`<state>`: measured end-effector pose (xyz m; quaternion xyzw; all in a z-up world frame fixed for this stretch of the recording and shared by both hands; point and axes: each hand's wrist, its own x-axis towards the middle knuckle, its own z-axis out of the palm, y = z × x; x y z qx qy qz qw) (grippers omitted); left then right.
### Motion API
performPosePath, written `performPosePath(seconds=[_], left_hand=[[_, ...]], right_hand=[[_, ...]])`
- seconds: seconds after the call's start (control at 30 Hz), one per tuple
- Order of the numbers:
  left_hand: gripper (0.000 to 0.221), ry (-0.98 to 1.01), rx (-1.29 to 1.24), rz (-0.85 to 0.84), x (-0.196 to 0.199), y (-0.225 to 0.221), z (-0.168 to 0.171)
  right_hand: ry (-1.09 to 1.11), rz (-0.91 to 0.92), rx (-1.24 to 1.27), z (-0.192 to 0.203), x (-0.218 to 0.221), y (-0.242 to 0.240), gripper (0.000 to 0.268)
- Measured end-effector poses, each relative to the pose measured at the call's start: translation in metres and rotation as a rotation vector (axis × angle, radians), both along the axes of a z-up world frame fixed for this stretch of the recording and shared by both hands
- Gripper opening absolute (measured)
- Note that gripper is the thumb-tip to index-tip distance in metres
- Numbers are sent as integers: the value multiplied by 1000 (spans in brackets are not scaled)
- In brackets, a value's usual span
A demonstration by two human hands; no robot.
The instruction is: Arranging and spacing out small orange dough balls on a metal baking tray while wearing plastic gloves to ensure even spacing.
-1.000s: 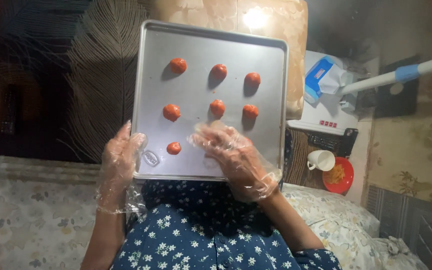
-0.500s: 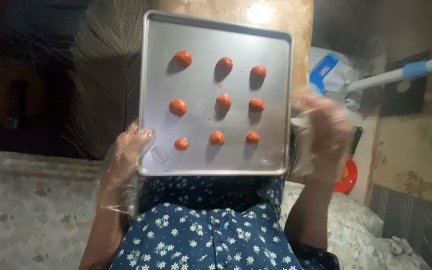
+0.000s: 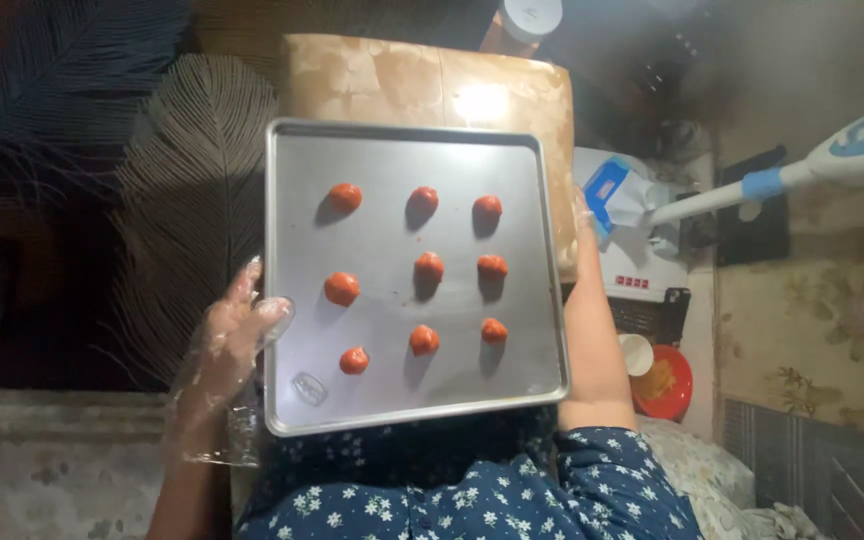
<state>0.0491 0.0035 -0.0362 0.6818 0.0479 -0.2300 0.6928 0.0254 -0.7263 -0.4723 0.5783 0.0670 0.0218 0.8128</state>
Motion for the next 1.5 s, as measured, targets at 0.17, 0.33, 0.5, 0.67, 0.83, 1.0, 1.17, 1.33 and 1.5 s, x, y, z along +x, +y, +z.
performPosePath(seconds=[0.17, 0.33, 0.5, 0.67, 0.83, 1.0, 1.17, 1.33, 1.5], left_hand=[[80, -50, -51, 29, 9, 9, -39], [67, -146, 196, -103, 22, 7, -35], [64, -144, 208, -62, 36, 8, -57], [55, -188, 307, -34, 43, 16, -50], [56, -220, 253, -31, 40, 5, -28], [53, -233, 207, 3, 31, -2, -2], [52, -208, 109, 15, 19, -4, -7], [57, -197, 89, 8, 19, 17, -23], [49, -263, 172, -69, 19, 32, -38]], right_hand=[[126, 27, -338, 104, 88, 120, 40], [253, 45, -661, 146, 62, 168, 39], [360, 47, -999, 182, 55, 179, 38], [452, 49, -1311, 181, 66, 179, 38], [523, 81, -1632, 190, 54, 199, 37], [609, 80, -1949, 199, 45, 213, 37], [710, 82, -2275, 200, 28, 222, 37], [860, 80, -2901, 291, -51, 273, 41], [848, -613, -3350, 367, -112, 316, 32]])
